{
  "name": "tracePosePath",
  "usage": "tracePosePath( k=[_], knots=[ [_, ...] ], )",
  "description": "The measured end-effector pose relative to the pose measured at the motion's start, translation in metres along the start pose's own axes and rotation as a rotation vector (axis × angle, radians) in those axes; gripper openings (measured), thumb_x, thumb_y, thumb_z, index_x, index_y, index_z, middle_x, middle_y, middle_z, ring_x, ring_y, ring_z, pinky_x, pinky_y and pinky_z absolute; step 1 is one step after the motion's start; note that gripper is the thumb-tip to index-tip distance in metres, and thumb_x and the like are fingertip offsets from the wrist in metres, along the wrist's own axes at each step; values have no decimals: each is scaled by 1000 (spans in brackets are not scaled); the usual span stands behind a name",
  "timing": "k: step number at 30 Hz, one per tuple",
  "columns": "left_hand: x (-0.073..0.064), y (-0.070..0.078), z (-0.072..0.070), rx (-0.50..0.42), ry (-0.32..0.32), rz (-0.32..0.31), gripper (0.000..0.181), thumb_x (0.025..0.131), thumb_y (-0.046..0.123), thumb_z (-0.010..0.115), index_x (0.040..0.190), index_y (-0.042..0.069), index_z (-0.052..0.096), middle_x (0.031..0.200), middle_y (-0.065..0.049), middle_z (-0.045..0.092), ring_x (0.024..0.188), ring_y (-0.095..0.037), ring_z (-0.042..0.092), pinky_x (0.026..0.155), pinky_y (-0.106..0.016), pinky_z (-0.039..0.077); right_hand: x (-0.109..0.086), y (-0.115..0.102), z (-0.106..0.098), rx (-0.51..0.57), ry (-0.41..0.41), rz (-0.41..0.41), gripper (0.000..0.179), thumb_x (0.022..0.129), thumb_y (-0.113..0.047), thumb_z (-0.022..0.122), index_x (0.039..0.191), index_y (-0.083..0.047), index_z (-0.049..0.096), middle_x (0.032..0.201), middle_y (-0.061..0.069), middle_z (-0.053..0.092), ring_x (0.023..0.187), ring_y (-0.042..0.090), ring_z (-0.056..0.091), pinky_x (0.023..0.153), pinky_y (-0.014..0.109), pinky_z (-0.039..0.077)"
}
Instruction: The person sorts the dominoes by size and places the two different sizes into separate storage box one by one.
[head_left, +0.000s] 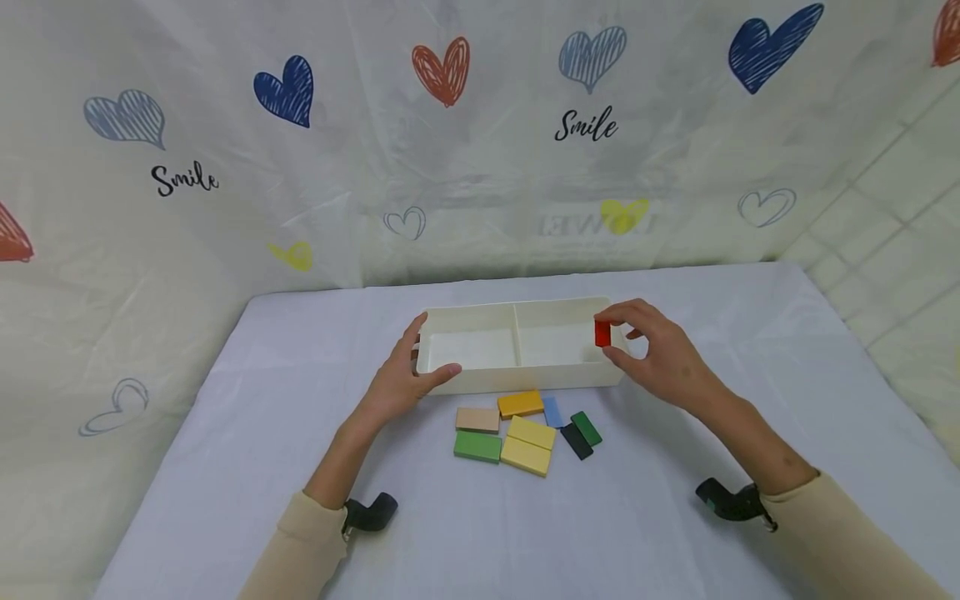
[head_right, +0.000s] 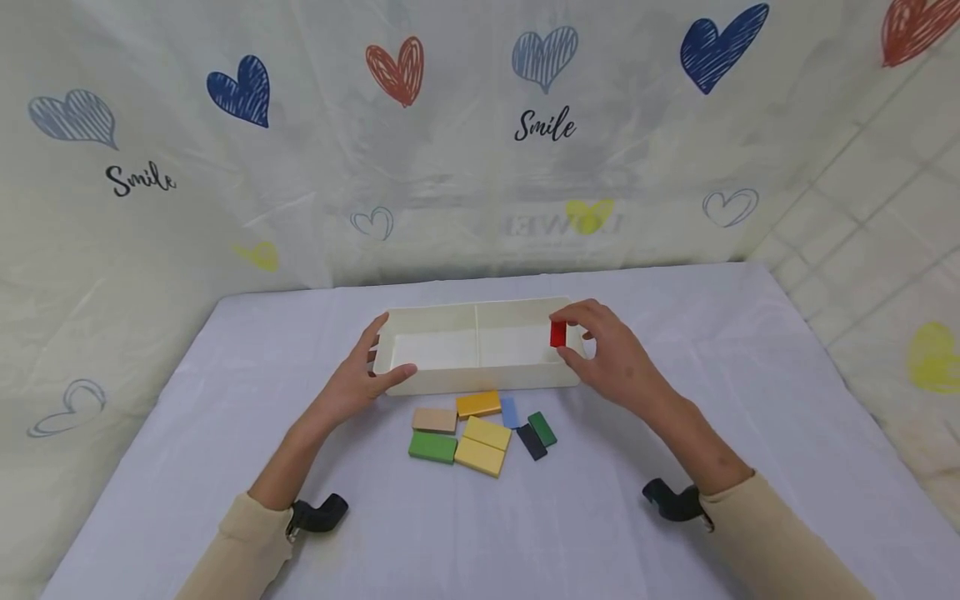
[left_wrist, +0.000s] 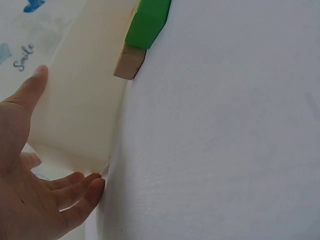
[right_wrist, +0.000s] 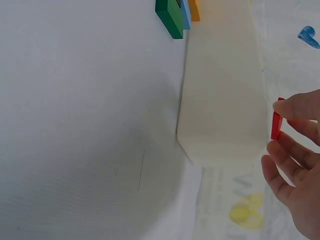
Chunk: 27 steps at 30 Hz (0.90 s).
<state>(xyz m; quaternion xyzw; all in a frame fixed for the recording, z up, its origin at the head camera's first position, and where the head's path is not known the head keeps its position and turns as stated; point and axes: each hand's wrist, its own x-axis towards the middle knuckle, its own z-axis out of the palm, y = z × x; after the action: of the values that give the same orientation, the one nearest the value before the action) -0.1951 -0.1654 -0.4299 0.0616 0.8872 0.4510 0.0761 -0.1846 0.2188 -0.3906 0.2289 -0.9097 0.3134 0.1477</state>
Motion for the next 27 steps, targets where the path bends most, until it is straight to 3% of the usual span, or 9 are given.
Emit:
tracePosePath(
  k=[3, 8, 14, 21, 27],
  knots=[
    [0, 0, 0, -1, 0, -2, 107, 86, 60, 79, 167, 33, 14, 158, -10, 42, 141, -35, 49, 106, -57, 48, 0, 3, -1, -5, -8, -4, 46, 86, 3, 80, 129, -7, 66, 123, 8, 68, 111, 26, 62, 86, 29, 56],
    [0, 0, 1, 2, 0, 7, 107, 87, 60, 78, 167, 33, 14, 157, -11, 42, 140, -36, 50, 105, -57, 49, -1, 6, -3, -13, -31, -16, 47, 86, 2, 81, 129, -7, 66, 123, 10, 68, 111, 27, 63, 85, 28, 56],
    [1, -1, 1, 0, 6, 14, 106, 86, 61, 78, 167, 32, 15, 156, -10, 44, 137, -35, 52, 102, -55, 51, -1, 7, -10, -37, -83, 23, 47, 87, 0, 80, 131, -9, 66, 126, 10, 69, 111, 29, 64, 85, 30, 58],
    [1, -2, 1, -2, 1, -3, 106, 86, 62, 77, 166, 39, 12, 157, -10, 43, 137, -33, 53, 102, -54, 51, -1, 7, -20, -25, -159, 30, 49, 87, 1, 80, 132, -10, 65, 127, 10, 69, 113, 30, 64, 88, 48, 59],
    [0, -2, 1, -5, 0, -4, 106, 87, 61, 77, 167, 37, 12, 157, -10, 42, 138, -33, 53, 102, -54, 51, -1, 6, -27, -23, -224, 54, 46, 87, -2, 81, 130, -11, 65, 127, 9, 69, 114, 31, 64, 90, 48, 58]
  ],
)
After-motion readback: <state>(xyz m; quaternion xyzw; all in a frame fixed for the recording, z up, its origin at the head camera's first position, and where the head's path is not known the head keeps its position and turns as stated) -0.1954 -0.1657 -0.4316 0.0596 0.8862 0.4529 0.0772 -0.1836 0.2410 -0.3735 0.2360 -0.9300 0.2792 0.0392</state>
